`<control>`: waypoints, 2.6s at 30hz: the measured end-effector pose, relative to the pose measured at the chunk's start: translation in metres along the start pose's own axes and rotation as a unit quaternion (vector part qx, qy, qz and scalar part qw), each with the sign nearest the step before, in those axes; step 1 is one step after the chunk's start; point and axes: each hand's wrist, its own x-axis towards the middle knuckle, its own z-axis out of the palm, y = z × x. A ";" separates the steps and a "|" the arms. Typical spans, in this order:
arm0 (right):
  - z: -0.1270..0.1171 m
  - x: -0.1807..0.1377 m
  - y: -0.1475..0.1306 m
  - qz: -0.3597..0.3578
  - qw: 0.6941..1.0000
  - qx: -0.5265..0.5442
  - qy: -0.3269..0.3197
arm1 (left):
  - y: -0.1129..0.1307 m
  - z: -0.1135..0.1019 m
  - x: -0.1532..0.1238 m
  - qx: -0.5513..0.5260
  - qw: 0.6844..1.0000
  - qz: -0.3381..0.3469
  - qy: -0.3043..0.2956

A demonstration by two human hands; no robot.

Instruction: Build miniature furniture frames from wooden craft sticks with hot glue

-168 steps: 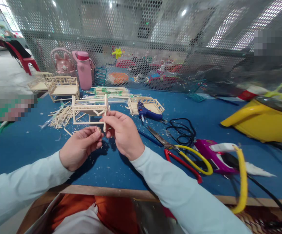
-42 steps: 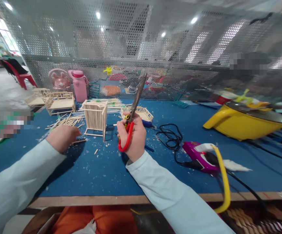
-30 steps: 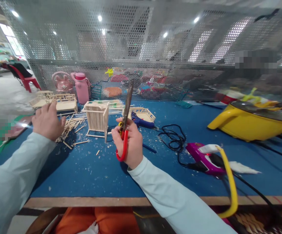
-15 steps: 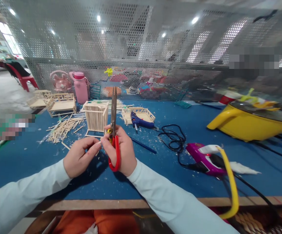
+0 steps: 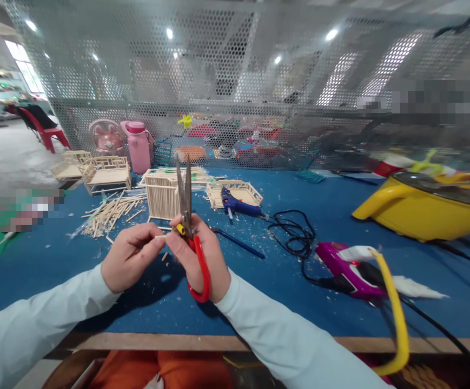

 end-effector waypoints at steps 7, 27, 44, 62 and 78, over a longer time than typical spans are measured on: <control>-0.002 0.004 -0.001 0.055 0.996 0.070 0.007 | -0.003 0.005 -0.004 -0.028 0.999 -0.015 0.004; -0.016 0.002 -0.009 -0.020 0.985 -0.099 -0.141 | -0.002 -0.012 0.004 -0.152 0.983 -0.096 -0.028; -0.014 0.005 -0.012 -0.079 0.965 -0.115 -0.222 | 0.003 -0.020 0.007 0.050 0.999 0.013 0.012; -0.017 0.007 -0.005 -0.046 0.956 -0.074 -0.281 | 0.004 -0.023 0.006 0.123 0.985 0.118 0.008; -0.016 0.008 -0.013 -0.028 0.956 -0.055 -0.286 | 0.009 -0.021 0.005 0.080 0.995 0.063 -0.003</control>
